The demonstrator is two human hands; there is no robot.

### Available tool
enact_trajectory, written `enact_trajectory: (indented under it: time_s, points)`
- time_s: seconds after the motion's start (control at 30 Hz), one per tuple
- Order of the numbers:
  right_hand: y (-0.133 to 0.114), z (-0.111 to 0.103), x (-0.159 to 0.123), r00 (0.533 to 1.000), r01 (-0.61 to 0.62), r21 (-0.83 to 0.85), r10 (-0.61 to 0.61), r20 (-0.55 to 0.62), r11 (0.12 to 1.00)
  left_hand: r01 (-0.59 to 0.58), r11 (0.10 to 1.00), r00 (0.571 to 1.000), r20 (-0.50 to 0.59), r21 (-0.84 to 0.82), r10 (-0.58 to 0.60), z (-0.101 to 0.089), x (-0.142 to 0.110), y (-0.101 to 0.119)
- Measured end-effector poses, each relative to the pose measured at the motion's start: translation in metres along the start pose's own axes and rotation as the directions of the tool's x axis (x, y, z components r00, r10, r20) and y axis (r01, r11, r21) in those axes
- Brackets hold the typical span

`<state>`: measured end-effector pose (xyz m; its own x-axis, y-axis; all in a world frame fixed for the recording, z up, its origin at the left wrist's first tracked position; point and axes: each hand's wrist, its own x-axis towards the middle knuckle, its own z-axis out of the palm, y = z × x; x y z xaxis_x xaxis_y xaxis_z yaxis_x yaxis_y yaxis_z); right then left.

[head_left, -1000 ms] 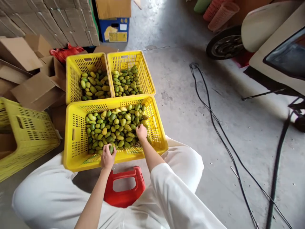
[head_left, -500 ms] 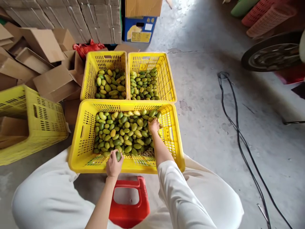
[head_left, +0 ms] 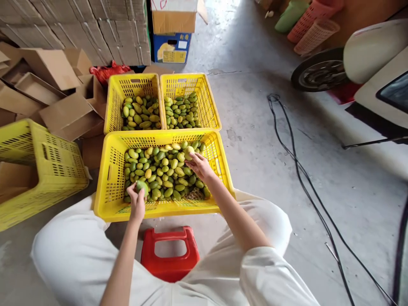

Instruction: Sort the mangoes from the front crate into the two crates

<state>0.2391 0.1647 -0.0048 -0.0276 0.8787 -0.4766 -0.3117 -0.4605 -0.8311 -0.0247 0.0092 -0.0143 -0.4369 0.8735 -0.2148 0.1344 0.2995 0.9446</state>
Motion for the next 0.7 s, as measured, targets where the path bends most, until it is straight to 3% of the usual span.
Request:
enact_trajectory:
  time_s: [0.07,0.17,0.3,0.43,0.57,0.7]
  points:
    - [-0.022,-0.001,-0.023,0.995,-0.006,0.051,0.001,0.095,0.999,0.056,0.984,0.989,0.141,-0.167,-0.032,-0.008,0.012,0.033]
    - [-0.047,0.001,-0.057,0.985,-0.007,0.014,0.004,0.172,1.0,0.036,0.979,0.954,0.298,-0.2,0.026,-0.013,0.025,0.085]
    - [-0.063,0.001,-0.084,0.971,-0.019,-0.052,0.031,0.237,0.998,0.019,0.984,0.954,0.299,-0.178,0.036,-0.012,0.035,0.124]
    - [-0.059,-0.001,-0.083,0.972,-0.017,-0.048,0.028,0.235,0.999,0.084,0.963,0.949,0.315,-0.256,0.001,-0.009,0.043,0.122]
    - [-0.048,0.0,-0.07,0.984,-0.06,0.059,0.049,0.173,0.996,0.256,0.871,0.928,0.36,-0.419,-0.1,-0.004,0.049,0.111]
    - [-0.043,0.003,-0.063,0.977,-0.119,0.137,0.092,0.193,0.983,0.378,0.796,0.905,0.37,-0.474,-0.209,0.0,0.054,0.106]
